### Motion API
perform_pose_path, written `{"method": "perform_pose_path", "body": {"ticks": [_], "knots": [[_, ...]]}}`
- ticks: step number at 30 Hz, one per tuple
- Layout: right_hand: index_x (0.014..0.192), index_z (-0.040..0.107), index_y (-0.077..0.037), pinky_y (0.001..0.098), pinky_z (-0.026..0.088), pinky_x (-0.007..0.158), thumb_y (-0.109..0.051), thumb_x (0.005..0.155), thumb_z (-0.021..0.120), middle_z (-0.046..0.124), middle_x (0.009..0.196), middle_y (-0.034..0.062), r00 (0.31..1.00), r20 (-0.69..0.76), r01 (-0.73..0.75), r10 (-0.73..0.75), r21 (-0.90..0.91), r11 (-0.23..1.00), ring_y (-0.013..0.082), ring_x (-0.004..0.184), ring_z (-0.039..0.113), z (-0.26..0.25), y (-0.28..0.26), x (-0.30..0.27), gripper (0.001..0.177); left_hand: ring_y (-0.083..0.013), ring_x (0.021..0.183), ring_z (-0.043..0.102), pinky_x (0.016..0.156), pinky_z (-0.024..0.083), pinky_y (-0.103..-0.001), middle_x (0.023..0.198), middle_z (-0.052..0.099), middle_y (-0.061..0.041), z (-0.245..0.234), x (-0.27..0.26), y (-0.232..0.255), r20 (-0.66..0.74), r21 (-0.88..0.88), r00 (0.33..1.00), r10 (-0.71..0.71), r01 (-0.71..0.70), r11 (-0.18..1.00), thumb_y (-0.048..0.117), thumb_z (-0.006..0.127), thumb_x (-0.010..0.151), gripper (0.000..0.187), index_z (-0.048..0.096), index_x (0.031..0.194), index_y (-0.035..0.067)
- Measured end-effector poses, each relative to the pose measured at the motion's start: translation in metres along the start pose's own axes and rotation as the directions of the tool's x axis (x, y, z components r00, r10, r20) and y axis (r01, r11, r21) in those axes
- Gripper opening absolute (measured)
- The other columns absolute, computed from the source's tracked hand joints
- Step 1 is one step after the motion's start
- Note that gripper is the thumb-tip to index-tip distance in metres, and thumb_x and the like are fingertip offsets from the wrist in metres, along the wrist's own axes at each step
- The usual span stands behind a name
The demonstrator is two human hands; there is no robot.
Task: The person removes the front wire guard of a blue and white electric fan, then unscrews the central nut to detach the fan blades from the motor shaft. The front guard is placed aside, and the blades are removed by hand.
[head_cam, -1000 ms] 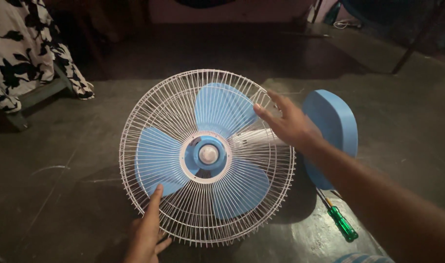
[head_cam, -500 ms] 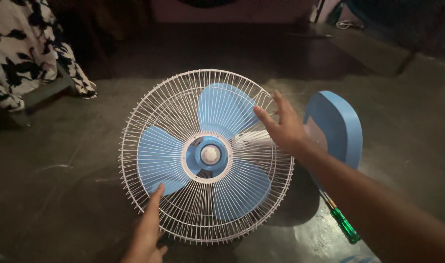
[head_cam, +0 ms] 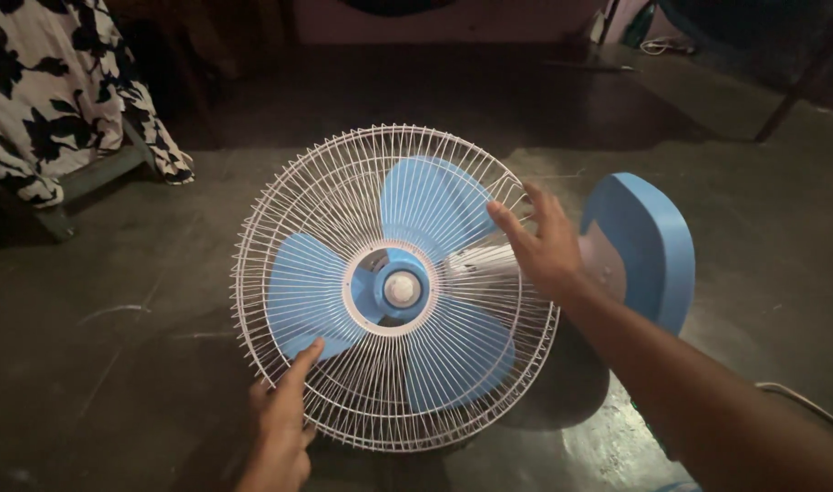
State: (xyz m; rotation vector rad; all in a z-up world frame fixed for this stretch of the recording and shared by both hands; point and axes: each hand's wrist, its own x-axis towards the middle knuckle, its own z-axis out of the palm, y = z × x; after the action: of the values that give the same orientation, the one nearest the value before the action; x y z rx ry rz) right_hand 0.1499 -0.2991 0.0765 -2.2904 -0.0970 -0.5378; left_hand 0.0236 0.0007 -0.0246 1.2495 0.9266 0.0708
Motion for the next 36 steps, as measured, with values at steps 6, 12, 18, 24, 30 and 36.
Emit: {"method": "perform_pose_path", "body": {"ticks": [6,12,18,24,30,36], "knots": [[0.154,0.041,-0.007,0.0524,0.05,0.103,-0.061,0.089,0.062,0.052,0.146,0.0239,0.99,0.027,-0.139,0.139,0.029,0.99,0.0389,0.13,0.056,-0.005,0.004,-0.011,0.087,-0.0338,0.122,0.06,0.105,0.04,-0.066,0.132,0.065,-0.015,-0.005,-0.007,0.001,0.008,0.021,1.0,-0.011,0.011,1.0,0.039,0.085,0.069,0.078,0.054,0.135,0.011],[0.151,0.042,0.0,0.0525,0.049,0.103,-0.062,0.091,0.066,0.049,0.148,0.0284,0.999,0.028,-0.032,0.033,-0.019,0.999,0.0401,0.135,0.052,-0.01,0.006,-0.001,0.089,-0.0266,0.104,0.067,0.091,0.051,-0.055,0.112,0.074,-0.009,-0.006,-0.017,0.003,0.066,-0.019,0.995,0.077,-0.075,0.997,0.037,0.083,0.075,0.057,0.069,0.122,0.008],[0.153,0.039,-0.004,0.0526,0.061,0.091,-0.062,0.086,0.062,0.048,0.141,0.0273,0.973,0.16,-0.171,0.164,0.034,0.985,0.0396,0.122,0.061,-0.016,-0.01,0.006,0.091,-0.0378,0.131,0.051,0.102,0.035,-0.073,0.144,0.055,-0.012,-0.001,-0.016,0.011,-0.005,0.038,1.0,-0.027,0.027,0.999,0.05,0.083,0.071,0.089,0.047,0.146,0.02],[0.151,0.039,-0.005,0.0494,0.059,0.091,-0.06,0.085,0.063,0.057,0.134,0.0248,0.954,0.208,-0.251,0.215,0.164,0.954,0.036,0.12,0.063,-0.018,-0.01,0.0,0.089,-0.042,0.132,0.051,0.106,0.036,-0.076,0.144,0.052,-0.021,0.0,-0.011,0.007,-0.014,-0.021,1.0,0.011,-0.011,1.0,0.047,0.085,0.063,0.105,0.037,0.149,0.011],[0.149,0.039,-0.002,0.0485,0.059,0.093,-0.061,0.088,0.06,0.063,0.129,0.0268,0.971,0.162,-0.209,0.176,0.218,0.953,0.0364,0.115,0.068,-0.008,-0.003,0.002,0.087,-0.0387,0.131,0.057,0.113,0.043,-0.05,0.139,0.058,-0.028,-0.003,0.001,0.002,-0.141,0.264,0.98,0.14,-0.099,0.959,0.051,0.092,0.063,0.118,0.036,0.149,-0.007],[0.153,0.037,-0.005,0.0489,0.055,0.098,-0.068,0.092,0.048,0.057,0.139,0.0287,0.96,0.13,-0.265,0.249,0.128,0.956,0.0379,0.123,0.063,-0.004,0.01,0.0,0.089,-0.052,0.149,0.018,0.115,0.021,-0.064,0.16,0.02,-0.04,0.012,-0.017,-0.017,-0.121,0.746,0.592,0.797,-0.476,0.467,0.072,0.067,0.084,0.117,0.021,0.158,-0.007]]}}
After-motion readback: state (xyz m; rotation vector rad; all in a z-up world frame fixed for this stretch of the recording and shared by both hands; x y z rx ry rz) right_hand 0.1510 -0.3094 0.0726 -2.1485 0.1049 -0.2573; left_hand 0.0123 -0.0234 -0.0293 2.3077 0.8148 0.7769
